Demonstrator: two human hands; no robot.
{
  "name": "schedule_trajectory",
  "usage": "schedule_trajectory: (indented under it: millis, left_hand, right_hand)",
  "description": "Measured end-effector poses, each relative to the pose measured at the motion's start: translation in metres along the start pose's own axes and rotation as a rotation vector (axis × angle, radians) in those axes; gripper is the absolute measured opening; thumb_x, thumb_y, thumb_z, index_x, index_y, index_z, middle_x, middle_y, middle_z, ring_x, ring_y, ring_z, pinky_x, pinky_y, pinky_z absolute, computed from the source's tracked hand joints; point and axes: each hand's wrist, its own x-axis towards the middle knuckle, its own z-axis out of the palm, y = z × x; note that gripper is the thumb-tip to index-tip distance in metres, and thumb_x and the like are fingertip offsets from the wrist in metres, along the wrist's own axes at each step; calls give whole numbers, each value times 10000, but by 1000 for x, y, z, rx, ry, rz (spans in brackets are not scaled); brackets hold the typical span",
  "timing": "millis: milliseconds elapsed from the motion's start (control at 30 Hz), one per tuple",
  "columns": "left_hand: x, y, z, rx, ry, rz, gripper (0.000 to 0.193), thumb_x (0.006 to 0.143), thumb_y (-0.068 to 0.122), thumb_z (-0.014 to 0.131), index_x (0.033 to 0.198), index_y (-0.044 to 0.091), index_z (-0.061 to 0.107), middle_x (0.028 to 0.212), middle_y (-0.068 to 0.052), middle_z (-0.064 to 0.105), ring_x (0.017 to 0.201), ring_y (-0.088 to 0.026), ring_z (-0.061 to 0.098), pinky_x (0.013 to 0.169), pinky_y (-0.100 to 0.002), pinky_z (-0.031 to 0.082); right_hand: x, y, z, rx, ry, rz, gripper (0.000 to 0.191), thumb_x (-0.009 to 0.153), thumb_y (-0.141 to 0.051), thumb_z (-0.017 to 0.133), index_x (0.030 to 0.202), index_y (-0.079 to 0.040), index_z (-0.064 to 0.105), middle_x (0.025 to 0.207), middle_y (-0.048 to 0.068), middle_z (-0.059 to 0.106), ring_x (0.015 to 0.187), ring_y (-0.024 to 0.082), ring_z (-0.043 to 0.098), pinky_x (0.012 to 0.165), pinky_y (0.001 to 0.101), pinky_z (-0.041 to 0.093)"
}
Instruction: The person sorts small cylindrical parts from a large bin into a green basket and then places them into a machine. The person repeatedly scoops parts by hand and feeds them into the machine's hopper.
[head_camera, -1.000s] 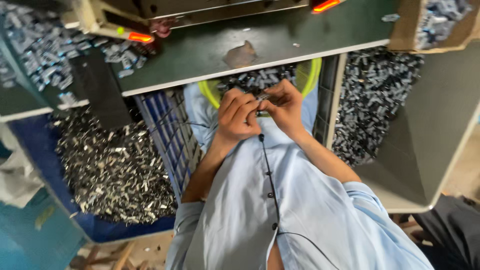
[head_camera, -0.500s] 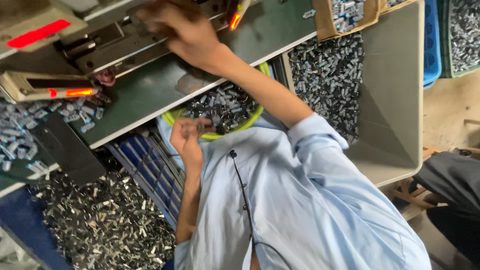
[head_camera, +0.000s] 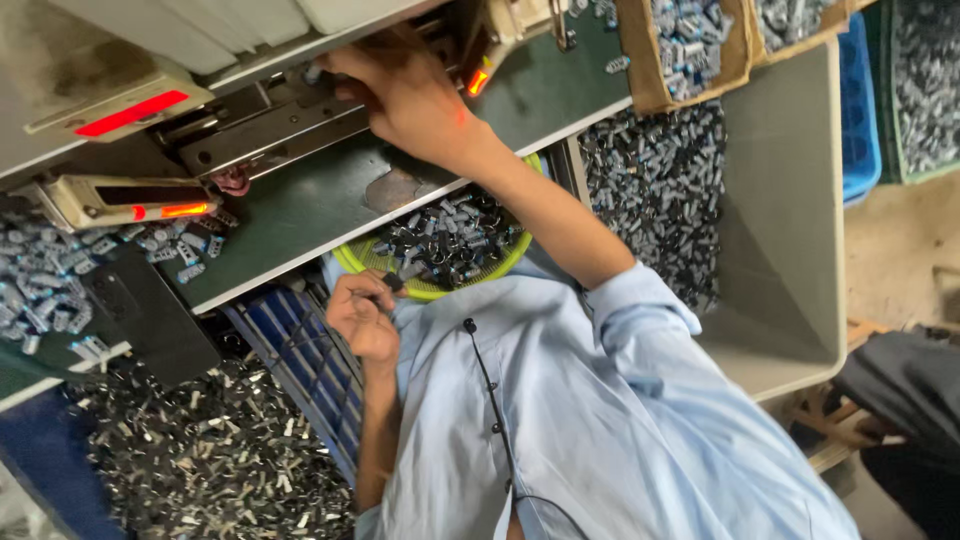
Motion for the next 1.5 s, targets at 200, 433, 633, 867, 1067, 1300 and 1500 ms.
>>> schedule_trajectory:
  millis: [200,433,633,867,1067,1300,1500]
  left_hand:
    - [13,2,14,-66,-64,-96,554,1010,531,639,964,-15,554,820,-96,522,737,-163,491,724,-337,505]
    - [-1,-2,14,47,-43,-70,511,1023,472,650,965,-32,589,835,-108,559,746,-169,515,736,-330,490]
    - [-7,0,7,50,18,-20,297,1009,272,646,950,-9,570,810,-91,551,734,-160,509,720,-318,489]
    - [2,20,9,297,-84,2,193,962,107,700,1016,-37,584,1025,-141,601,929,-227,591,845,-321,501]
    - [13,12,33,234,11,-258,186,934,27,698,1085,-4,594,1065,-63,650,945,-146,668,814,-243,557]
    - [16,21,29,806,-70,5,191,900,40,771,1045,-23,665,923,-96,701,814,-166,666,766,-269,521]
    - [13,37,44,935,-122,211,158,874,25,740,990,-8,638,917,-150,658,816,-303,672,756,-353,534]
  right_hand:
    - [5,9,20,-51,-105,-71,539,755,-78,831,1254,-158,643,1084,88,701,1046,349,632,909,467,483]
    - [15,-4,1,-20,-59,-128,555,776,-74,816,1295,-167,644,1099,-16,752,1106,282,674,1017,450,487]
    - [-33,-62,-42,115,92,-104,416,893,-98,818,1280,-125,667,1153,63,739,1026,316,707,899,433,526]
    - [-156,-113,-1,1005,-192,853,211,914,-60,780,1106,-1,715,1079,98,737,975,149,718,862,286,602]
    - [-172,-100,-11,791,-31,581,130,904,60,695,1006,-10,733,1100,95,745,1033,164,735,897,289,605]
    - [-168,-103,2,1271,60,852,214,953,9,720,1137,-14,614,1083,76,723,1027,120,695,919,282,579]
    - [-190,-99,19,1268,43,924,234,912,-7,781,1061,-15,599,985,81,727,930,120,713,830,277,592]
